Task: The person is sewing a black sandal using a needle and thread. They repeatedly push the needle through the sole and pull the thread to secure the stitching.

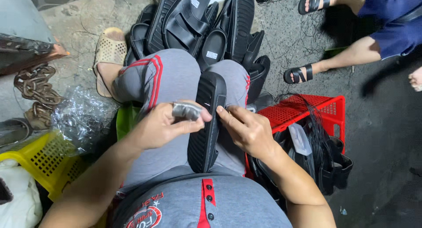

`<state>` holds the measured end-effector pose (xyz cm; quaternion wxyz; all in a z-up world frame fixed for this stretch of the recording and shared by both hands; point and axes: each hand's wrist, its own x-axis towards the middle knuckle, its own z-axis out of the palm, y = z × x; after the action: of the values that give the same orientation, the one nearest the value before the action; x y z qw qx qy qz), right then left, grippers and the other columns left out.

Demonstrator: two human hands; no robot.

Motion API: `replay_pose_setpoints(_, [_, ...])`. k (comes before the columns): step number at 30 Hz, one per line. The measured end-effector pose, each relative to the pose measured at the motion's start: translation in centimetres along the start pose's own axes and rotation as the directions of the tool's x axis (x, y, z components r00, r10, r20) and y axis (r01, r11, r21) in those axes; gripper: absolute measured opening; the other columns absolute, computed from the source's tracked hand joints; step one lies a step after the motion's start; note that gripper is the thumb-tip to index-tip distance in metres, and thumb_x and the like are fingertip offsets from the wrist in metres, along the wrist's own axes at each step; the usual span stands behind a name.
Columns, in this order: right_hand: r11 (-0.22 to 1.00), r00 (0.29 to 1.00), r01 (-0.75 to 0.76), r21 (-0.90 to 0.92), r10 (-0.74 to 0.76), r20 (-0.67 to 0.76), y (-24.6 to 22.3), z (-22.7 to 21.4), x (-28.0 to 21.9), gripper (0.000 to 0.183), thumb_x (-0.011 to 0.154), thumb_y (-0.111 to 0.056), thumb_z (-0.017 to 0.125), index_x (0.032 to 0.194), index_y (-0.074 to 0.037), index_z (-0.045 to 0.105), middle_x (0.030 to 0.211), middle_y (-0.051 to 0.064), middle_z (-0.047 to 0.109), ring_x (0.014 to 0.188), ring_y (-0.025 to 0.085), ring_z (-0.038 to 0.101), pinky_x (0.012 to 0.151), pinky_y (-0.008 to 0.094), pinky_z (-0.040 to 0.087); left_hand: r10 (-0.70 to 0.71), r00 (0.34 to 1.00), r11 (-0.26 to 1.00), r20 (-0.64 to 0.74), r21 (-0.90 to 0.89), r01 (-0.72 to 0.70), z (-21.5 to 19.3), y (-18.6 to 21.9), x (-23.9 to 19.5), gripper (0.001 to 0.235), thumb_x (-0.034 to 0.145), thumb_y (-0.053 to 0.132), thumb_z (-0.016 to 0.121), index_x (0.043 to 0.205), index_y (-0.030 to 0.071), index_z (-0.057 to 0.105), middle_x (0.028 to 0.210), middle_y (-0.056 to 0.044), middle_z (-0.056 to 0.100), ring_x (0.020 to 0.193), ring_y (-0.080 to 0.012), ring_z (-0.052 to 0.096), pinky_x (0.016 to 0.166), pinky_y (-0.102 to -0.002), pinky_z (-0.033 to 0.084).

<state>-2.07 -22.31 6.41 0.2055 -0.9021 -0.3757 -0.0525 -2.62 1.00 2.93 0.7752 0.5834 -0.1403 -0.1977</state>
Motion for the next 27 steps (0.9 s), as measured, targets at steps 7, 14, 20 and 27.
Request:
replay_pose_setpoints(7, [0.999, 0.999, 0.018, -0.03, -0.018, -0.03, 0.9, 0.9, -1.2, 0.029, 0.084, -0.004, 0.061, 0.109, -0.013, 0.073, 0.087, 0.011, 0.067, 0.061, 0.024, 0.065, 0.053, 0.034, 0.054, 0.321, 0.928, 0.773, -0.189, 0.619, -0.141, 1.2, -2.3, 1.3, 0.007, 0.089, 0.01, 0.065, 0.087, 0.003, 0.067, 0.082, -0.008, 0.064, 0.074, -0.0269, 0.063, 0.068, -0.034, 0.051])
replay_pose_setpoints(14, [0.992, 0.983, -0.095, 0.086, 0.079, 0.165, 1.2, -1.3, -0.7, 0.033, 0.09, -0.01, 0.054, 0.12, -0.015, 0.067, 0.079, 0.014, 0.064, 0.055, 0.032, 0.063, 0.048, 0.042, 0.053, 0.064, 0.978, 0.87, -0.199, 0.492, 0.043, 0.3, -1.3, 1.8, 0.006, 0.077, 0.01, 0.07, 0.077, 0.005, 0.067, 0.067, -0.011, 0.067, 0.068, -0.0301, 0.069, 0.058, -0.037, 0.053])
replay_pose_setpoints(20, [0.919, 0.845, -0.344, 0.191, 0.214, 0.489, 2.8, -8.6, -0.8, 0.042, 0.087, -0.009, 0.046, 0.125, -0.011, 0.063, 0.07, 0.016, 0.065, 0.048, 0.031, 0.062, 0.045, 0.042, 0.054, 0.301, 0.946, 0.467, -0.119, 0.884, -0.037, 0.6, -0.6, 2.1, 0.042, 0.088, 0.027, 0.07, 0.056, 0.004, 0.056, 0.052, -0.011, 0.055, 0.052, -0.029, 0.061, 0.048, -0.034, 0.048])
replay_pose_setpoints(27, [0.87, 0.892, -0.374, 0.32, 0.243, 0.382, -0.1, -4.7, -2.3, 0.028, 0.094, -0.019, 0.049, 0.116, -0.009, 0.064, 0.086, 0.014, 0.069, 0.071, 0.036, 0.068, 0.058, 0.043, 0.056, 0.358, 0.921, 0.192, -0.157, 0.977, 0.091, -1.6, -2.6, 2.5, 0.047, 0.091, 0.036, 0.071, 0.054, 0.013, 0.052, 0.052, -0.004, 0.049, 0.047, -0.0222, 0.057, 0.043, -0.031, 0.045])
